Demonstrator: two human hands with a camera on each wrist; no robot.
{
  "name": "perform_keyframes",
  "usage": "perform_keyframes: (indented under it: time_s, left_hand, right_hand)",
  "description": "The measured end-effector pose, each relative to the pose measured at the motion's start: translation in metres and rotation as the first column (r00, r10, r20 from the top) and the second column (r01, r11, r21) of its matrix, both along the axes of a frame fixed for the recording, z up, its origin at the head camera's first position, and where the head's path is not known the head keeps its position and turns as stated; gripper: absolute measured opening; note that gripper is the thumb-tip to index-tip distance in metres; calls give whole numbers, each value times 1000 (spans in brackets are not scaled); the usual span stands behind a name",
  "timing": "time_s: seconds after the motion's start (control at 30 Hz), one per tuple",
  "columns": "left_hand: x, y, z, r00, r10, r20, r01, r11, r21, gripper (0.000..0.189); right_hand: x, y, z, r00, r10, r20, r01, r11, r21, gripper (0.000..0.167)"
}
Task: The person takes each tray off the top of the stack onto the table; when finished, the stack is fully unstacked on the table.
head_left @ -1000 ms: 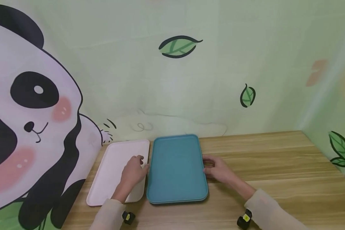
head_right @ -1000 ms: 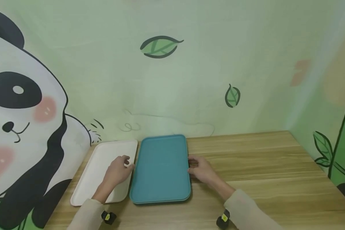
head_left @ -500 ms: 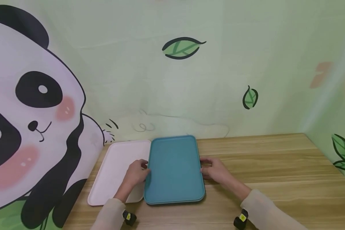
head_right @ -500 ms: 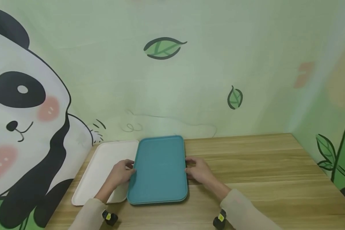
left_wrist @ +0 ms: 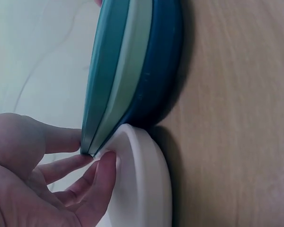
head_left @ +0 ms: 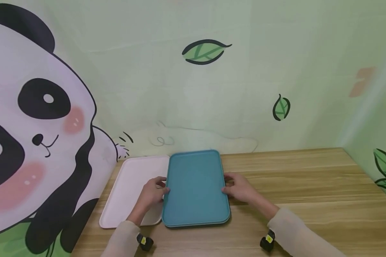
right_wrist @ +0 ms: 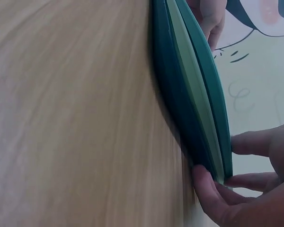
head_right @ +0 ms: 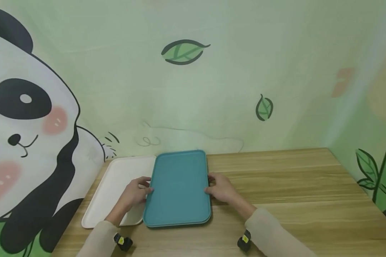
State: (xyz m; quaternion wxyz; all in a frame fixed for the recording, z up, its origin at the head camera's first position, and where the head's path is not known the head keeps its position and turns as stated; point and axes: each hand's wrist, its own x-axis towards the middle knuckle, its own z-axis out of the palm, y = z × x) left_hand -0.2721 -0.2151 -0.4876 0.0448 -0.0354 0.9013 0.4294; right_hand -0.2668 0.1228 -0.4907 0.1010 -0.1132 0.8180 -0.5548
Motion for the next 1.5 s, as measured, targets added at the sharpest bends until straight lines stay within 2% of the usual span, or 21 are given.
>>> perform_keyframes:
  time_s: [0.13,0.23,0.3,0.37,0.5,0.6,0.73,0.97,1.07,1.23,1.33,1.5]
  left_hand:
    - [1,1,1,1000,13,1,-13,1000,-4,46]
    - [1,1,1,1000,19,14,-19,1000,3,46]
    - [1,0,0,999,20,32,-21,1000,17,46]
    - [-1,-2,0,999,20,45,-21,999,31,46]
    - [-2,-5,-1,998,18,63,-22,998,55,46]
    - [-2,-6,-1,998,11,67,-15,998,62,46]
    - [-3,-5,0,997,5,80,-12,996,85,47]
    - [-5,-9,-5,997,19,78,-28,993,114,43]
    - [-4,-10,-4,998,7,57,-12,996,92,42]
    - [-5,-11,0,997,-50,53,49,999,12,47]
    - [-7,-11,2,996,-41,84,41,999,-8,49]
    - [-8,-7,3,996,-48,70,51,998,-33,49]
  right_hand:
    - [1,-5,3,996,-52,-76,59,994,94,59]
    - [2,-9,7,993,-95,-76,102,990,99,63]
    - [1,-11,10,993,-119,-27,120,992,42,65]
    - [1,-11,14,989,-139,42,141,988,-56,63]
    - [-2,-10,20,979,-137,151,166,965,-202,52]
    - [-5,-8,22,974,-116,193,161,958,-236,47]
    - [-9,-6,19,971,-119,207,170,953,-249,46]
    - [1,2,18,961,-127,244,203,928,-313,48]
    - [8,16,20,960,-110,258,192,928,-320,49]
    - [21,56,24,963,-107,249,176,945,-276,51]
    - [26,86,26,964,-103,245,169,949,-266,55]
    - [36,139,28,967,-126,222,177,958,-227,61]
